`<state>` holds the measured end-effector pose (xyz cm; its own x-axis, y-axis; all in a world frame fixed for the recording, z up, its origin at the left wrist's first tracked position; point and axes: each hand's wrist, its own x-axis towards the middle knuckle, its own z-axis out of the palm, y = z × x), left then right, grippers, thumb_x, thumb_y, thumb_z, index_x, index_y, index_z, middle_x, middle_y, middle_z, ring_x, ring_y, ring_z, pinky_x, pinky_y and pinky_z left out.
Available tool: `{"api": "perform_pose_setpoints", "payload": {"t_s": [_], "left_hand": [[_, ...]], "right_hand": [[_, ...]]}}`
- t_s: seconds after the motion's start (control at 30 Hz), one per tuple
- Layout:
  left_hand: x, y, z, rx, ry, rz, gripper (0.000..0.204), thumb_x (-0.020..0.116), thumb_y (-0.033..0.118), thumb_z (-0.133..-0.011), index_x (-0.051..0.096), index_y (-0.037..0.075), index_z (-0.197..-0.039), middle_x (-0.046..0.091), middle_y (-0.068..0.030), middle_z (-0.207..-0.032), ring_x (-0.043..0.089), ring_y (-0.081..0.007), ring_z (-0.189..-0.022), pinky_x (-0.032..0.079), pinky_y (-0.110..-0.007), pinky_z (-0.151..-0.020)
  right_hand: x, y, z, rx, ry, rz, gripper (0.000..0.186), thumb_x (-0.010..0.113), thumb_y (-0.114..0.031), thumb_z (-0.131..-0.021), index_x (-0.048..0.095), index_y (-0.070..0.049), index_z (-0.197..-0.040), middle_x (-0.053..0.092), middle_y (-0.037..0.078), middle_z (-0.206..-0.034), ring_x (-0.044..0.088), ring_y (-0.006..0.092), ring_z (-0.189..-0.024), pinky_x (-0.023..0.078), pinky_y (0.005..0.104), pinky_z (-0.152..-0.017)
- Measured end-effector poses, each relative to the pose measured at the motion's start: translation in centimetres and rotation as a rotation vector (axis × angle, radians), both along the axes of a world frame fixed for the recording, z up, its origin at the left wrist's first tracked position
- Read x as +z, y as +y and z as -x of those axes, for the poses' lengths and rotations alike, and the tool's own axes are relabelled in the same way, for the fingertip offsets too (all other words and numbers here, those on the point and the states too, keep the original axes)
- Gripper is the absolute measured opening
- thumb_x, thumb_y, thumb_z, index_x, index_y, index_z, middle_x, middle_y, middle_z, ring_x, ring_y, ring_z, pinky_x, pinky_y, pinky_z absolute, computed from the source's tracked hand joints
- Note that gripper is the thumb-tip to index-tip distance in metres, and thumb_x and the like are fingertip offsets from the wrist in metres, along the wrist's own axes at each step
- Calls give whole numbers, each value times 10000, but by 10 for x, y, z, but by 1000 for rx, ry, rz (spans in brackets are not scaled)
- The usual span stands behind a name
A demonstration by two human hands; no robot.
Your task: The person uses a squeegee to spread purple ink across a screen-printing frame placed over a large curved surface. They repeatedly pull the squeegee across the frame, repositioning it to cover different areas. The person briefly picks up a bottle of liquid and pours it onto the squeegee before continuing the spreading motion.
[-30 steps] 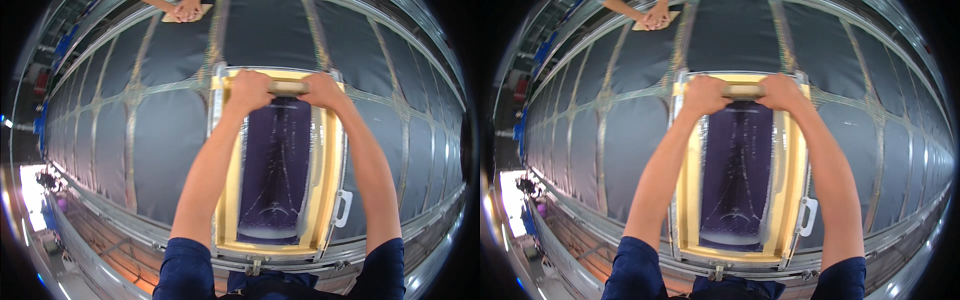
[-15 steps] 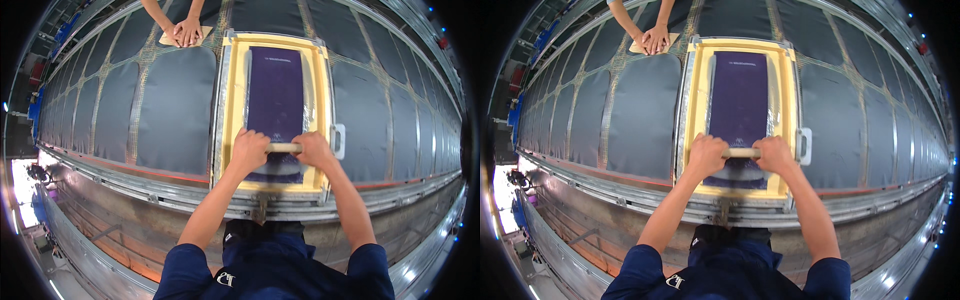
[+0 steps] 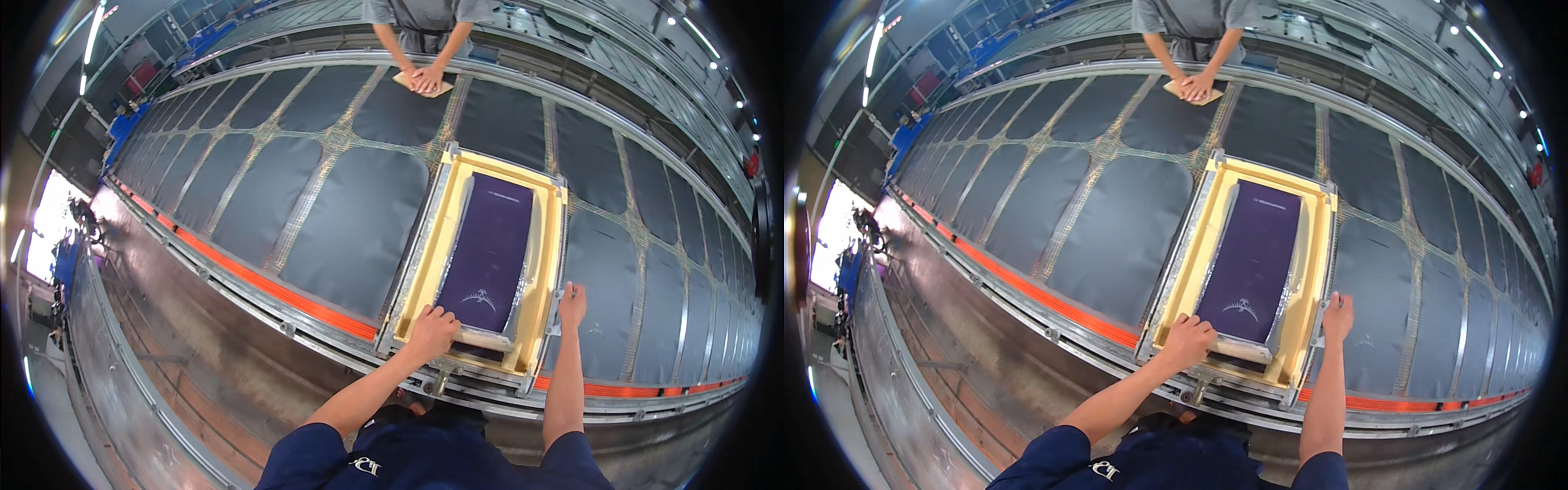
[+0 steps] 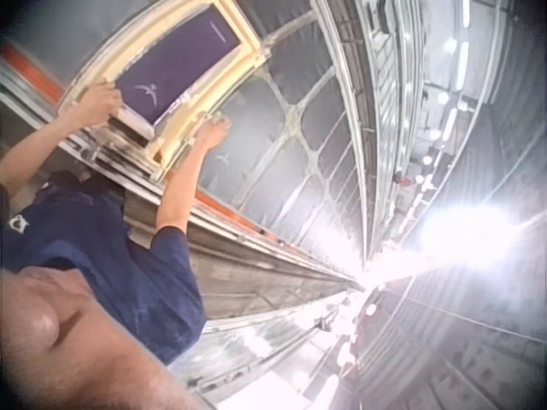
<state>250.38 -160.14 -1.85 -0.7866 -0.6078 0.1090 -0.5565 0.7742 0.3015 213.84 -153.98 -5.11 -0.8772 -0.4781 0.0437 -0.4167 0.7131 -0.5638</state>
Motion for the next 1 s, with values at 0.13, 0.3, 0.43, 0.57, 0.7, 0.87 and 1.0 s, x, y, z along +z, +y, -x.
{"api": "perform_pose_setpoints", "payload": {"t_s": [0.13,0.3,0.43,0.57,0.7,0.87,1.0], "left_hand": [[-1,4,-3,17,40,30,198,752,117,-666,694,122,-856,641,-19,-910,599,-236,-920,426,-400,-851],[14,4,-17,20,167,-46,224,721,80,-669,704,138,-886,658,-14,-927,605,-242,-944,422,-413,-875],[26,-9,-41,25,122,-21,345,785,126,-641,727,181,-977,697,32,-1008,646,-224,-980,460,-410,-903],[27,-54,-111,74,79,-1,344,797,128,-643,741,181,-978,719,33,-1013,656,-229,-970,468,-407,-910],[28,-128,-209,56,48,-1,320,833,137,-637,776,183,-948,740,31,-977,669,-238,-928,474,-404,-879],[35,-173,-298,40,36,118,320,840,133,-612,775,182,-921,745,37,-926,665,-236,-841,451,-403,-809],[36,-159,-342,34,75,150,330,829,123,-586,764,180,-904,748,32,-929,649,-226,-805,433,-400,-767]], "right_hand": [[-24,0,8,26,-69,144,285,674,-320,-979,654,-41,-1034,712,189,-913,678,391,-831,508,499,-765],[35,15,0,39,-42,149,272,682,-291,-980,661,-20,-994,698,155,-861,630,316,-717,502,452,-716],[65,-11,-25,88,-15,343,235,680,-254,-980,663,-20,-998,689,150,-853,618,301,-703,502,433,-706],[36,-56,-107,120,-30,373,174,693,-211,-963,665,-43,-999,706,160,-895,669,312,-772,514,436,-738],[1,-122,-215,110,-87,463,144,689,-221,-947,659,-83,-973,724,177,-887,716,420,-828,542,486,-716],[-8,-177,-303,125,-223,517,157,675,-205,-952,622,-58,-942,707,205,-798,710,439,-812,534,495,-694],[-1,-193,-327,110,-168,495,160,676,-190,-953,603,-50,-932,698,201,-762,706,426,-734,528,480,-653]]}}
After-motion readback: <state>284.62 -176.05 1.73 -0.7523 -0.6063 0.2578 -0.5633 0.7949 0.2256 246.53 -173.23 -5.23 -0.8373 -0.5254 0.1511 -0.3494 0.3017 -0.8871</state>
